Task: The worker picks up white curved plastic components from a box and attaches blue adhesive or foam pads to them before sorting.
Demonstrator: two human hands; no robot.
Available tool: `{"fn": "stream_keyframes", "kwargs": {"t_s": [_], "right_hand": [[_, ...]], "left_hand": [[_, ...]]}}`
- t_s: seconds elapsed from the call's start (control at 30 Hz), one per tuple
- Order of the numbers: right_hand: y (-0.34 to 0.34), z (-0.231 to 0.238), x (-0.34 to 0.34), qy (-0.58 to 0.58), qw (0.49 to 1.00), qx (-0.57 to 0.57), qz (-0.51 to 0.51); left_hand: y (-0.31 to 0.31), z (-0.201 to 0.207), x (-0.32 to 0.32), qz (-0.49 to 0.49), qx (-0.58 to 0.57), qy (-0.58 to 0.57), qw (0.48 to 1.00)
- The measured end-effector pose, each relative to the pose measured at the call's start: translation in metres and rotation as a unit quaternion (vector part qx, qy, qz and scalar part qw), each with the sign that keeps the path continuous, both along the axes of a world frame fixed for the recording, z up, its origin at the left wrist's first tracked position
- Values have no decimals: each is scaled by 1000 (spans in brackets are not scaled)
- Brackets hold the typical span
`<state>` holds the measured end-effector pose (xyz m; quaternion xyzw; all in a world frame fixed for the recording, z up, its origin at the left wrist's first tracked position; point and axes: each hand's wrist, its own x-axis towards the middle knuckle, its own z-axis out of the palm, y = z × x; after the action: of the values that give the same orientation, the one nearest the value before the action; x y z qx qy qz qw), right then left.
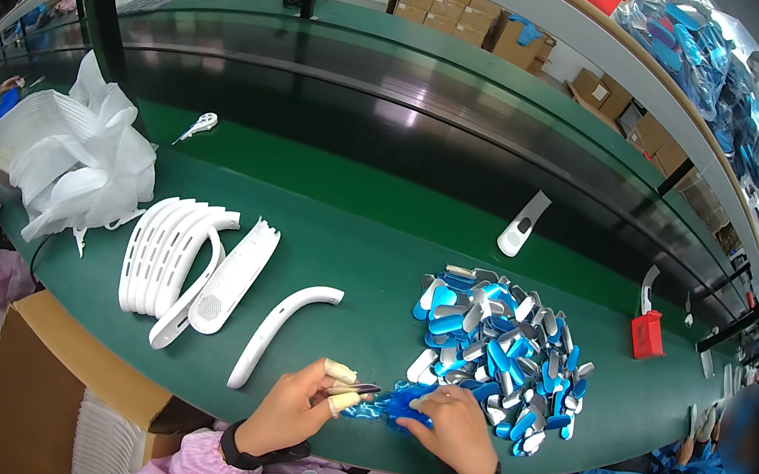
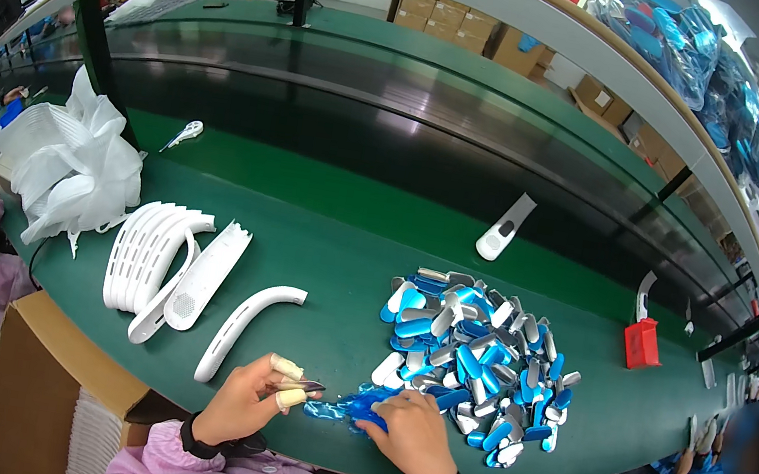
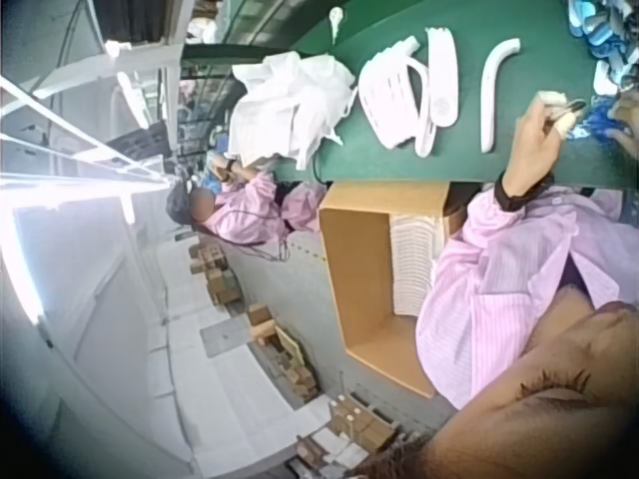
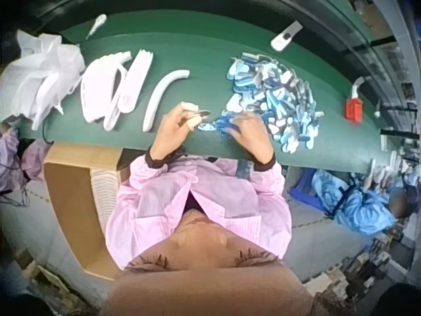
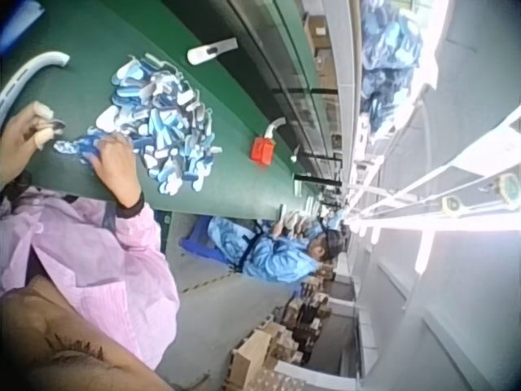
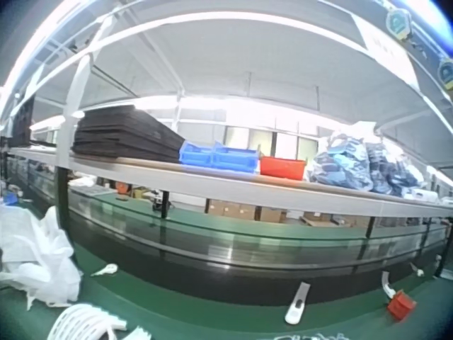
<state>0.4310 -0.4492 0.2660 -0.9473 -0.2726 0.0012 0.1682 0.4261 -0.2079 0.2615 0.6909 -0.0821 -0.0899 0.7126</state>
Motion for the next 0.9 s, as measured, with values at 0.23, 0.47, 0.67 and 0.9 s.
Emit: {"fn": "stream_keyframes", "kwargs": {"t_s": [0.23,0.47,0.67,0.9], "right_hand": [[42,26,13,217,883,415,-33],[43,4,17,364,750,543,-98],[43,-17,20,557,551,620,-32],[50,-6,24,474,536,698,-16]], "left_hand": [[-4,-2,-5,-58,-97,62,992],[8,3,-5,-8,-62,42,997],[10,6,1,-90,54,-251,962],[8,-12,5,113,-433,9,894]]}}
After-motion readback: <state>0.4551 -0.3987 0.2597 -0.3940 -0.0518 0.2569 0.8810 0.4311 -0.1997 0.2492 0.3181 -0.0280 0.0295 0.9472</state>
